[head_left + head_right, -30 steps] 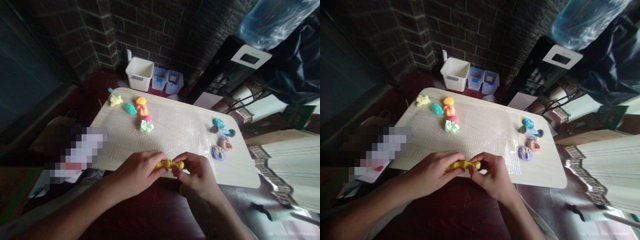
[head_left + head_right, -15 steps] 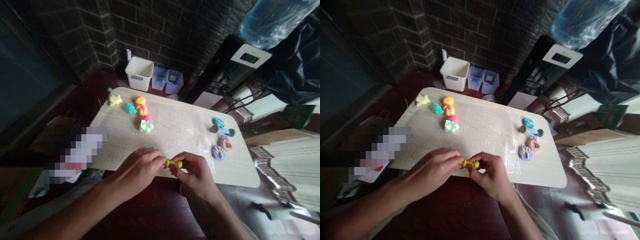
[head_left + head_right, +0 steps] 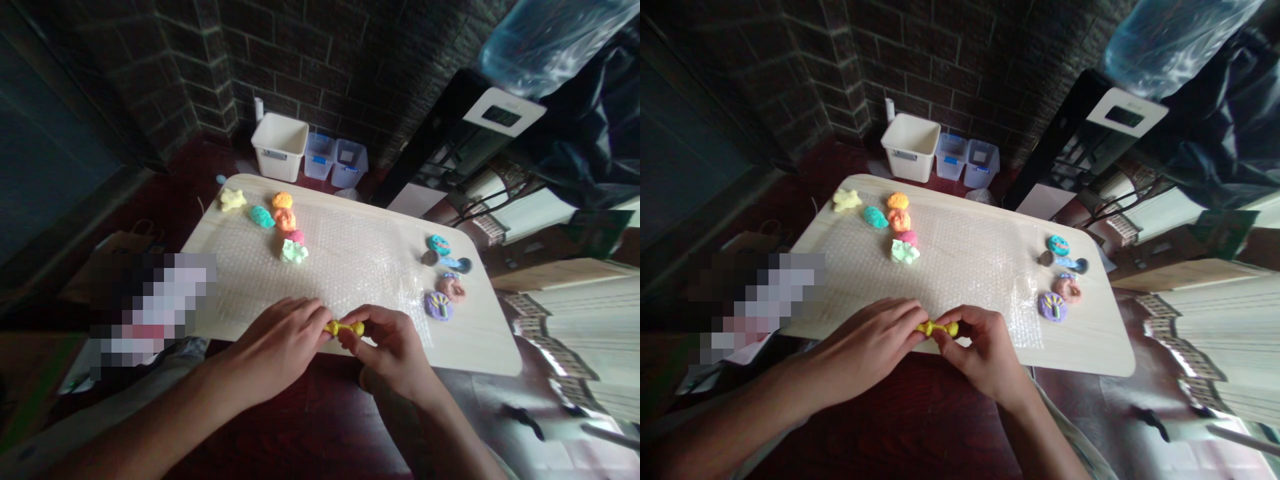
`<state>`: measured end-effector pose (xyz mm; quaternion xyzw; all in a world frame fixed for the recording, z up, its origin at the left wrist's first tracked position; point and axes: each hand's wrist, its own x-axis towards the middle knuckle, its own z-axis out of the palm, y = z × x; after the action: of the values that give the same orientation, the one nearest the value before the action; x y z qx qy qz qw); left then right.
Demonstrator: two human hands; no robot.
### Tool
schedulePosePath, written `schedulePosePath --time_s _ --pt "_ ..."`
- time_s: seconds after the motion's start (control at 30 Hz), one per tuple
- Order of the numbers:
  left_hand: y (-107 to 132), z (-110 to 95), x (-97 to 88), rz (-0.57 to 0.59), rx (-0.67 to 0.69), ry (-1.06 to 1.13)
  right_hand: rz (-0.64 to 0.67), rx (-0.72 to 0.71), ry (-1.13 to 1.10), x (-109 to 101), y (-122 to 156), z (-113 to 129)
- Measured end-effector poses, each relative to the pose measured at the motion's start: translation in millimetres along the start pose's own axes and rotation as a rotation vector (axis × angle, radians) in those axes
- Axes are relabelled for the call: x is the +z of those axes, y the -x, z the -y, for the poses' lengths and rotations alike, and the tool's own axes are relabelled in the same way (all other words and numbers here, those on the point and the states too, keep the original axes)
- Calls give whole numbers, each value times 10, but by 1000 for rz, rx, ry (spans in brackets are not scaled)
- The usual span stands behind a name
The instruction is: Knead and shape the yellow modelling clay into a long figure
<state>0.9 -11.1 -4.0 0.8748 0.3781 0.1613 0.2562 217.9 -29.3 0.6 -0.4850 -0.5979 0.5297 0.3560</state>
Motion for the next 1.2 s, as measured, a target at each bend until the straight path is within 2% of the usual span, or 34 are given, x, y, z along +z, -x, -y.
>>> schedulePosePath --time_s 0.13,0.27,0.57,0.8,1.03,1.2 --pt "22 49 -71 55 -29 269 1 -101 162 -23 -9 9" --pt "13 76 -114 77 -68 357 32 -135 207 -49 -1 10" --pt "-2 28 -70 79 -66 369 68 -132 167 -75 19 7" --pt "-11 23 -109 126 -91 440 58 -202 131 -75 -1 35" --pt "-21 36 -82 67 -34 364 47 -239 130 -92 -5 25" --pt "-21 59 -46 28 -70 327 49 -334 202 -91 -13 2"
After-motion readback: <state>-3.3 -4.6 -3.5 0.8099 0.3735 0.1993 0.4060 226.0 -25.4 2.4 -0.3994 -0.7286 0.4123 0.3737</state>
